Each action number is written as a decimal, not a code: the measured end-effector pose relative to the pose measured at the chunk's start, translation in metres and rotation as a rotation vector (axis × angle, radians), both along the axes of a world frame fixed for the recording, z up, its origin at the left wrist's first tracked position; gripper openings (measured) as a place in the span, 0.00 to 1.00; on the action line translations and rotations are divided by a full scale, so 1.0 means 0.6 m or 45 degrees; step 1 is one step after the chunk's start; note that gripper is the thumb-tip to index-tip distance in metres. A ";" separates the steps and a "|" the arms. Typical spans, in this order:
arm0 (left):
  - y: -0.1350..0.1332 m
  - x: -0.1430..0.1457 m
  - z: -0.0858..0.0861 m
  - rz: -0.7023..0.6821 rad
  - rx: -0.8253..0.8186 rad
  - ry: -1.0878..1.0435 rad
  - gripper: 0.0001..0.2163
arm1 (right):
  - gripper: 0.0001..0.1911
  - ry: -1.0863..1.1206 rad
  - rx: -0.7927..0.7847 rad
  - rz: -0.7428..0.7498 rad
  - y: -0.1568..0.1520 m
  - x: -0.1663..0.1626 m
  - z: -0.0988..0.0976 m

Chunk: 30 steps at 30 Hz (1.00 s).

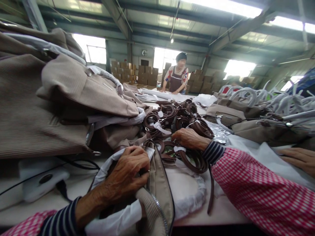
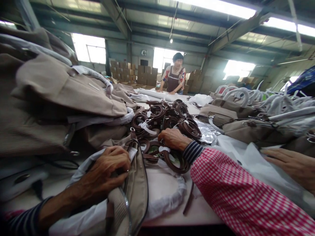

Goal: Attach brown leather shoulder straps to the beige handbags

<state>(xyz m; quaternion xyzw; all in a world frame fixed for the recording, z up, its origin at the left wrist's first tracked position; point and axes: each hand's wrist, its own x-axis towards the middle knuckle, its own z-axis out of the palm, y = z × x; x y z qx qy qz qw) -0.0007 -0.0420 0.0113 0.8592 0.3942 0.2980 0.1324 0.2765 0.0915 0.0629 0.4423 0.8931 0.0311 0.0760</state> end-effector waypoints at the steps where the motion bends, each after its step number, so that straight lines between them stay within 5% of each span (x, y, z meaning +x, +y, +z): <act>1: -0.001 0.000 0.000 0.002 -0.002 0.000 0.06 | 0.16 -0.058 -0.001 0.000 0.001 -0.011 0.004; 17: 0.009 -0.009 -0.025 -0.032 0.112 0.014 0.09 | 0.07 -0.183 -0.066 0.017 0.007 -0.046 0.023; 30: 0.007 -0.005 -0.018 -0.010 0.043 0.034 0.08 | 0.03 0.585 -0.330 0.077 0.034 0.034 0.000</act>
